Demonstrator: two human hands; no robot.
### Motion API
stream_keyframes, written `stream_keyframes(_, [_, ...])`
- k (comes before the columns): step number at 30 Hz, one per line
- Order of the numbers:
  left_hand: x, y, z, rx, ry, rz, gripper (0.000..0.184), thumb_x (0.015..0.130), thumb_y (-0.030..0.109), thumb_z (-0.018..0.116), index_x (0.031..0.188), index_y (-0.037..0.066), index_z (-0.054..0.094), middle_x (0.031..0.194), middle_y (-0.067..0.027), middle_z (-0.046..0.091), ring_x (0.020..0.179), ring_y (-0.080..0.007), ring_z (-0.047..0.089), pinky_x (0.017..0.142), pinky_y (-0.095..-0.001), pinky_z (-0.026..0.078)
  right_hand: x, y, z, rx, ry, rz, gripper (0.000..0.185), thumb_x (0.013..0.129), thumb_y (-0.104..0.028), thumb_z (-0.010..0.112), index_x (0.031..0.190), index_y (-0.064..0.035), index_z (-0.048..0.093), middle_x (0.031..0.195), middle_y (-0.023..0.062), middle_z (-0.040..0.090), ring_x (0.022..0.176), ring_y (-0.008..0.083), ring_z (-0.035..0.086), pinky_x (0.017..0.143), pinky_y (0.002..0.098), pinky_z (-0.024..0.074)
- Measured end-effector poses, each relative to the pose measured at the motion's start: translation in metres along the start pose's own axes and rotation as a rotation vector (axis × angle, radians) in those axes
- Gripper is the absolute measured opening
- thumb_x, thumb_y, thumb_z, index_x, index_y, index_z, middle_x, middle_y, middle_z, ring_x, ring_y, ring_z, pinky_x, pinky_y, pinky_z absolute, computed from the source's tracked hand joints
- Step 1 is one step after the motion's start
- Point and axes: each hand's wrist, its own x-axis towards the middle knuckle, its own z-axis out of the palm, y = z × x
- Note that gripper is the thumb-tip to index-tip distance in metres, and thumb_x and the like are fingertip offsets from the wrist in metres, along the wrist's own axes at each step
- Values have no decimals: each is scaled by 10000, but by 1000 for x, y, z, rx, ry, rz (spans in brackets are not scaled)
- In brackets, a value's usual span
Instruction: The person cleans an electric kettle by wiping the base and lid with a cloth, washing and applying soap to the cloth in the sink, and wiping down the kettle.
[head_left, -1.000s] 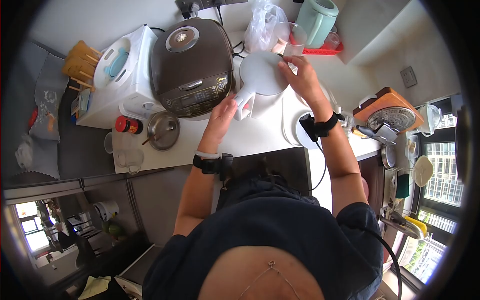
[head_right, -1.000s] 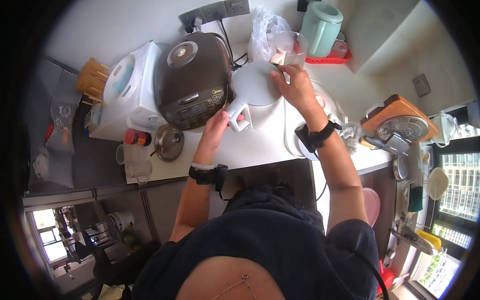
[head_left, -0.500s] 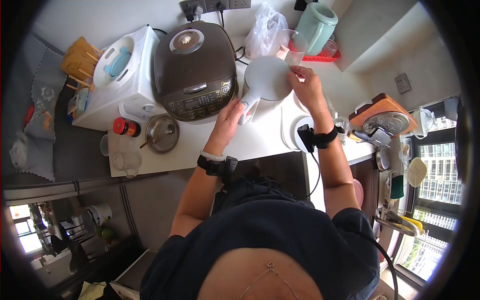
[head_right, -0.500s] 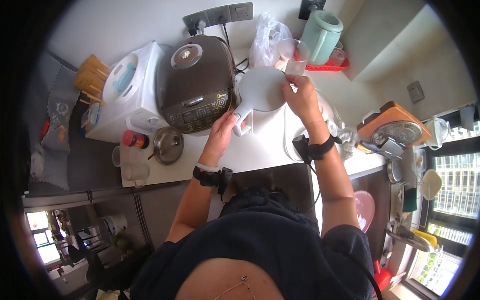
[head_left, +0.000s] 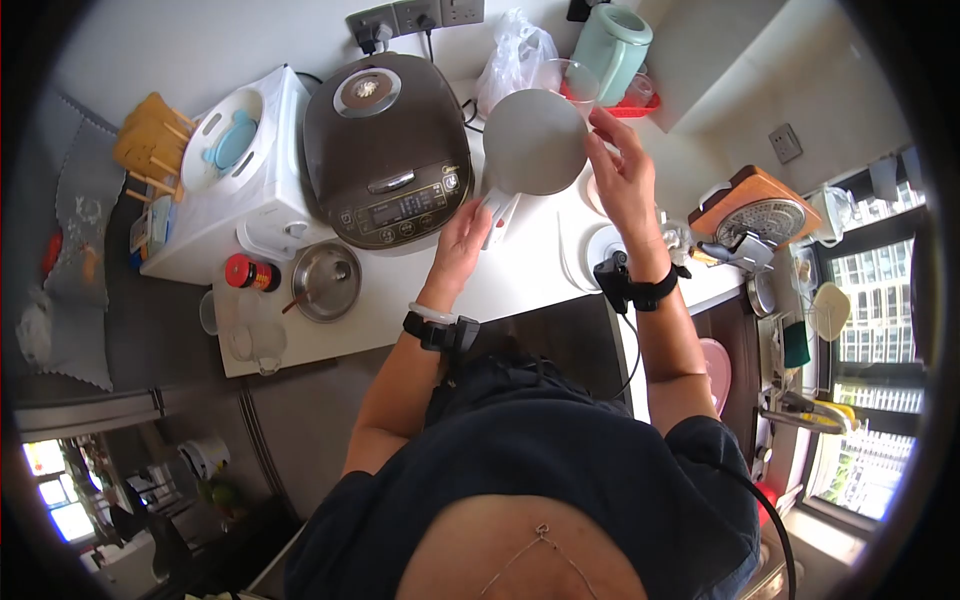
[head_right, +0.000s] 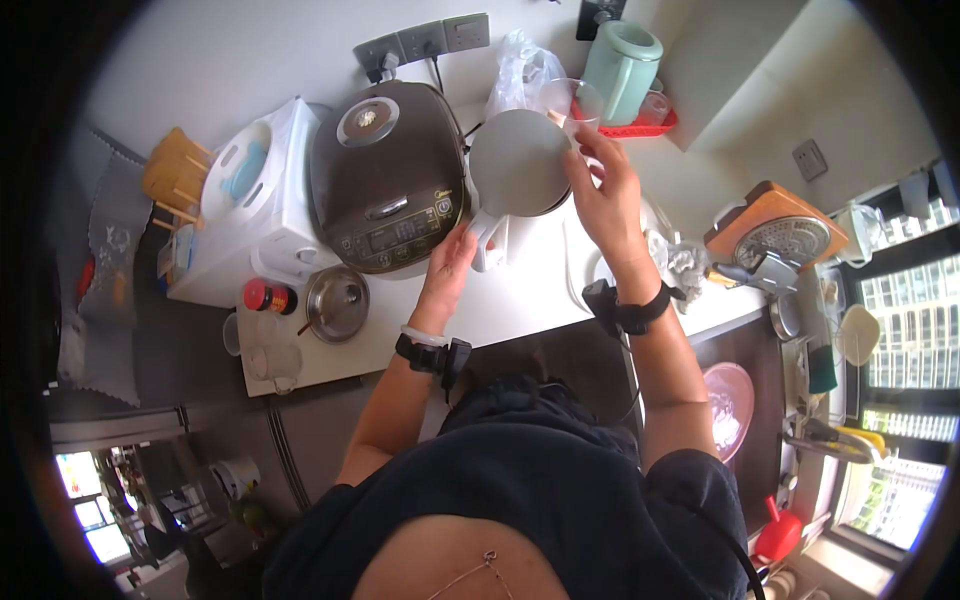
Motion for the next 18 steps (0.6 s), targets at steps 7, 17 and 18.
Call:
stream_keyframes(7, [-8,-4,0,242,-187,42,451,842,208,649,1219,19,489,1051,-73,597,991,-143,544,882,-290,432,-80,44,2,110,-64,413,256,932,-193,544,951,46,634,790,83,664,766,135,612,733,263,477])
stream_keyframes(17, [-33,-11,29,352,-446,205,871,667,-182,362,1473,56,133,1420,-185,370,1347,-253,329,1097,-331,266,-128,6,30,81,-169,413,435,916,-345,590,1064,62,547,841,99,633,813,146,589,777,289,470])
stream_keyframes(18, [-32,-12,28,295,-490,182,831,683,-185,358,1463,62,215,1405,-171,401,1338,-249,347,1087,-328,284,-137,17,34,45,-186,352,400,896,-304,625,1061,53,552,860,93,631,833,146,587,786,289,468])
